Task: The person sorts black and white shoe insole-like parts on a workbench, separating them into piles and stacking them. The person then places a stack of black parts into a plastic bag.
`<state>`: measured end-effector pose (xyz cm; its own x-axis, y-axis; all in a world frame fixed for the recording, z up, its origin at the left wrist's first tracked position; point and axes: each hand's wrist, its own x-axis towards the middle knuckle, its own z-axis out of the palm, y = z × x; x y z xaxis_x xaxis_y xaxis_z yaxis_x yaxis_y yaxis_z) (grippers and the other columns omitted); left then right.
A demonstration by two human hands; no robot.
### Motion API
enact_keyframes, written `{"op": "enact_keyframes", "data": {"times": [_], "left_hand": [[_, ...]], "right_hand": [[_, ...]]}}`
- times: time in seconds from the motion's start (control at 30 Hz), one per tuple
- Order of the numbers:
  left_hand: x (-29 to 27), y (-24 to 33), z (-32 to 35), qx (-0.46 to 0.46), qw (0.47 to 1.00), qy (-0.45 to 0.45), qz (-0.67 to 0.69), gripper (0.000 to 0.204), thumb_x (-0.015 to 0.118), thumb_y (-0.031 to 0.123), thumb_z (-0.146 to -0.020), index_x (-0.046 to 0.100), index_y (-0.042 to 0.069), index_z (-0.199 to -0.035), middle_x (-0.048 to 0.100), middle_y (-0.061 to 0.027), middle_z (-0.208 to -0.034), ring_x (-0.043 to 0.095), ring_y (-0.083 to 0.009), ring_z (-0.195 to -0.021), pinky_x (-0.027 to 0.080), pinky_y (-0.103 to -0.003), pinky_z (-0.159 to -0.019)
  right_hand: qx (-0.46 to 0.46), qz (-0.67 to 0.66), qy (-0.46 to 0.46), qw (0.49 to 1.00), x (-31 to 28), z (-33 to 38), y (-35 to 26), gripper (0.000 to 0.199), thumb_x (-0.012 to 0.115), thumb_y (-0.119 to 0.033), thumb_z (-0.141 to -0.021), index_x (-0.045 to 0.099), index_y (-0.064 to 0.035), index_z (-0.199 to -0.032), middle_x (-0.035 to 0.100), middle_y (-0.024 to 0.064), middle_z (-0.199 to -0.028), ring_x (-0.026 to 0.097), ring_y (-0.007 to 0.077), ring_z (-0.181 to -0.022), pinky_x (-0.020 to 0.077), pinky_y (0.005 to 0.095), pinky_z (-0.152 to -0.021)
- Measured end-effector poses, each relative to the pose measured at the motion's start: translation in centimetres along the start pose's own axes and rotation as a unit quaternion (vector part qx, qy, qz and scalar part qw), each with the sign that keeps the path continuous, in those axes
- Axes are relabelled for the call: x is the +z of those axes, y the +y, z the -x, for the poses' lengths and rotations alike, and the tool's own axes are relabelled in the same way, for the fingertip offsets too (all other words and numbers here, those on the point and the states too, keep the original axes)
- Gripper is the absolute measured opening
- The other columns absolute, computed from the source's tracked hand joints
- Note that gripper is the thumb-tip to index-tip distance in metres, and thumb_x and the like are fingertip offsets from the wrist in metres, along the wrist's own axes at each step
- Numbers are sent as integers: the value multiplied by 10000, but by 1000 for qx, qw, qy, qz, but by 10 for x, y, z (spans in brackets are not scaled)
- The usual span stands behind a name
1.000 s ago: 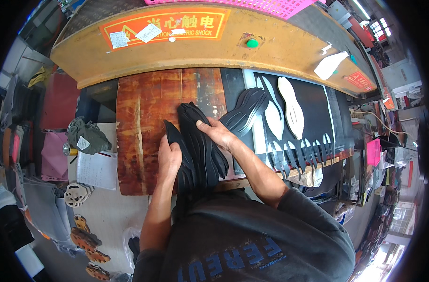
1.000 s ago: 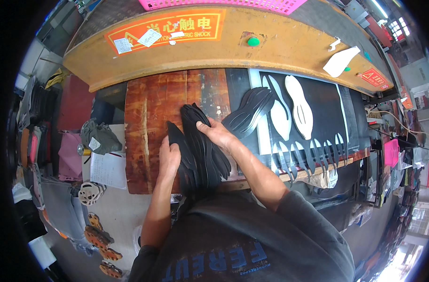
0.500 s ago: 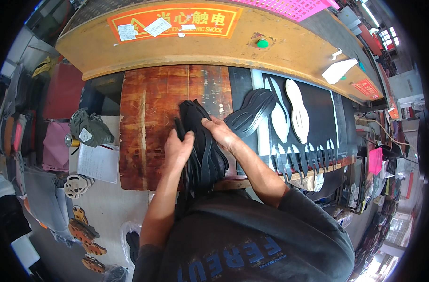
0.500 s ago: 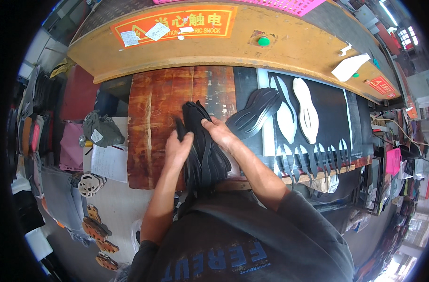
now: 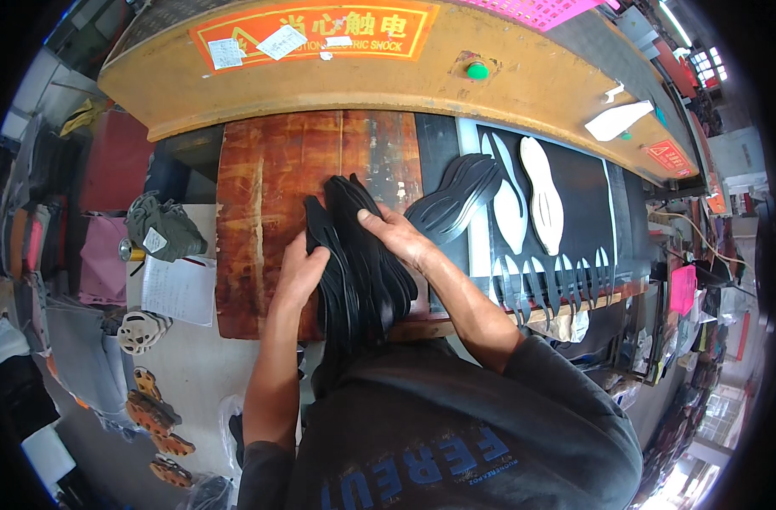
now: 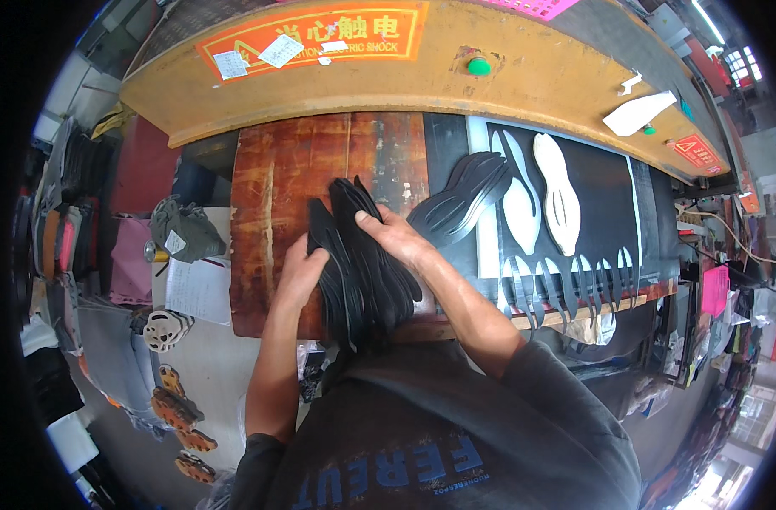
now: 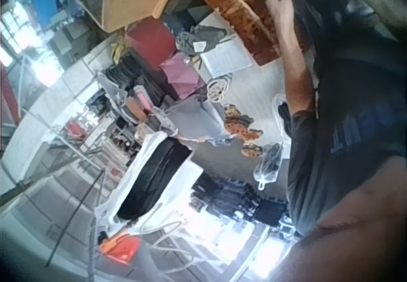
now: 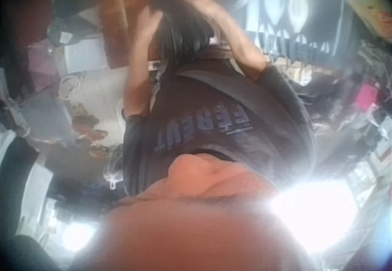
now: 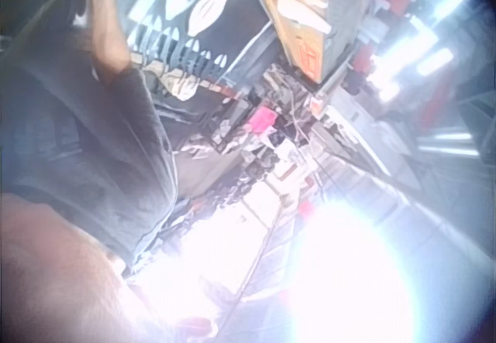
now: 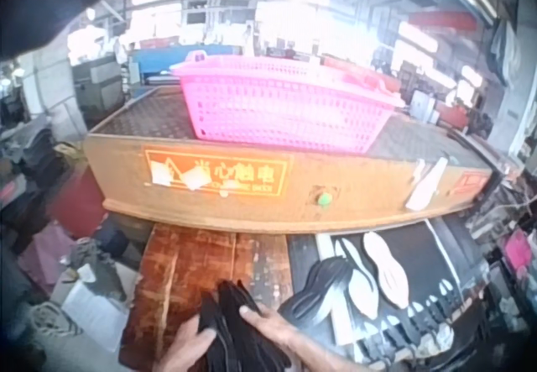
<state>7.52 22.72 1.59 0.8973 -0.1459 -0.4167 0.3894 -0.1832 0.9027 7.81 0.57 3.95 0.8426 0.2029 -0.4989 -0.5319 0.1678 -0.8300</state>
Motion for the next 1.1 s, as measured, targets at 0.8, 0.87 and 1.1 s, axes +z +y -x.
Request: {"op": "enact_keyframes", "data": {"times": [0.8, 0.87, 1.1], "left_hand": [[44, 40, -4, -98, 943, 99, -302, 941, 728, 695, -871, 625, -107, -1351, 646, -360, -1360, 645, -475, -1299, 524, -538, -1090], [40, 43, -6, -83, 948, 67, -301, 877, 723, 629, -880, 627, -107, -1347, 654, -360, -1349, 655, -475, -1283, 527, -531, -1090], [10, 18, -24, -60, 949, 59, -302, 511, 609, 290, -914, 685, -94, -1243, 717, -345, -1202, 701, -468, -1177, 546, -512, -1043]], "right_hand": [[107, 6, 70, 992, 19, 18, -29, 343, 584, -197, -1107, 616, 53, -1340, 739, 140, -1158, 745, 225, -988, 623, 354, -858], [105, -17, 57, 993, 17, 18, -26, 327, 579, -189, -1108, 618, 53, -1325, 736, 136, -1146, 744, 222, -988, 624, 353, -854], [-3, -27, 73, 997, 10, -7, 25, 474, 629, -260, -1093, 562, 69, -1427, 713, 147, -1266, 694, 204, -1127, 575, 337, -975]]}}
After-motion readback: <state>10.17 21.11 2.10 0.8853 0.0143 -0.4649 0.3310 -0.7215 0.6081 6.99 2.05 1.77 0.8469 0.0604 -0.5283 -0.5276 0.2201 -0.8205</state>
